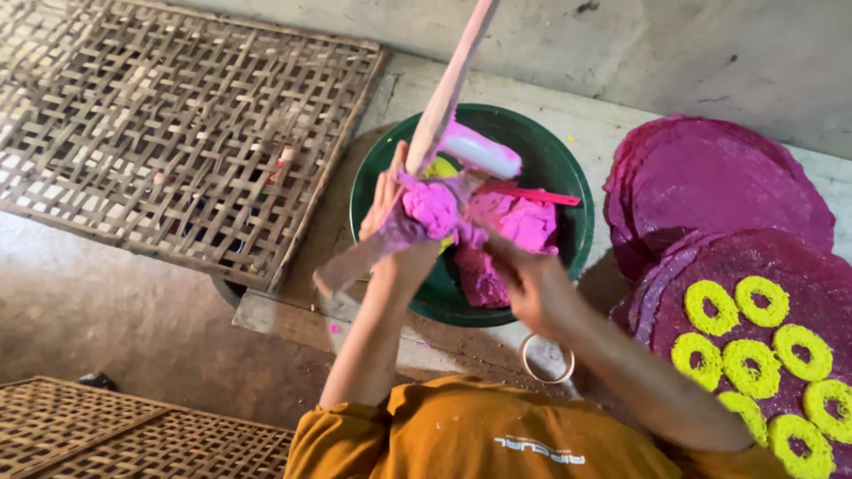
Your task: The person uses a wooden hand-tool to press small yellow and pink paste shapes onto purple circular bases, refilling the tool from a green bucket.
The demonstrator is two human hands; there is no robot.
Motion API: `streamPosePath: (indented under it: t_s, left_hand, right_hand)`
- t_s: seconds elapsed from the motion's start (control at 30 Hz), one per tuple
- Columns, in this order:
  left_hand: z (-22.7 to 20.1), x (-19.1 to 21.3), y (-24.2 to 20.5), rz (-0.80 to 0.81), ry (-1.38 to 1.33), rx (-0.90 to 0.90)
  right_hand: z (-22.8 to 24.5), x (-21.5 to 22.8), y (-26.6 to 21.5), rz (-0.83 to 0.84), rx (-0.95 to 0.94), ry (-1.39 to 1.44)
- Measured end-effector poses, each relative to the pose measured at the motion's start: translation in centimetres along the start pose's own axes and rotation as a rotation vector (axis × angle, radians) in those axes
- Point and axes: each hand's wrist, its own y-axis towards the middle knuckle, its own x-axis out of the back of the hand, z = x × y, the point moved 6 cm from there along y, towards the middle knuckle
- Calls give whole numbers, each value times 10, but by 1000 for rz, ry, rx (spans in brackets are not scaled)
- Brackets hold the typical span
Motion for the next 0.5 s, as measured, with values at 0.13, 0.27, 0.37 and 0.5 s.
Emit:
streamPosePath:
  t_s: [0.13,0.27,0.37,0.5]
  left_hand:
    - [11,2,15,51,120,-2]
    - [-7,2,12,16,123,-45]
    - [-10,-10,7,89,-53,75]
    - [2,-11,9,-31,72,-76]
  right_hand:
    - [-21,-6,-27,128,18,123]
    - [-70,10,-16,136,-393,228]
    - [-71,0,6,-8,-188,254]
    - [-55,-15,-14,-4,18,100]
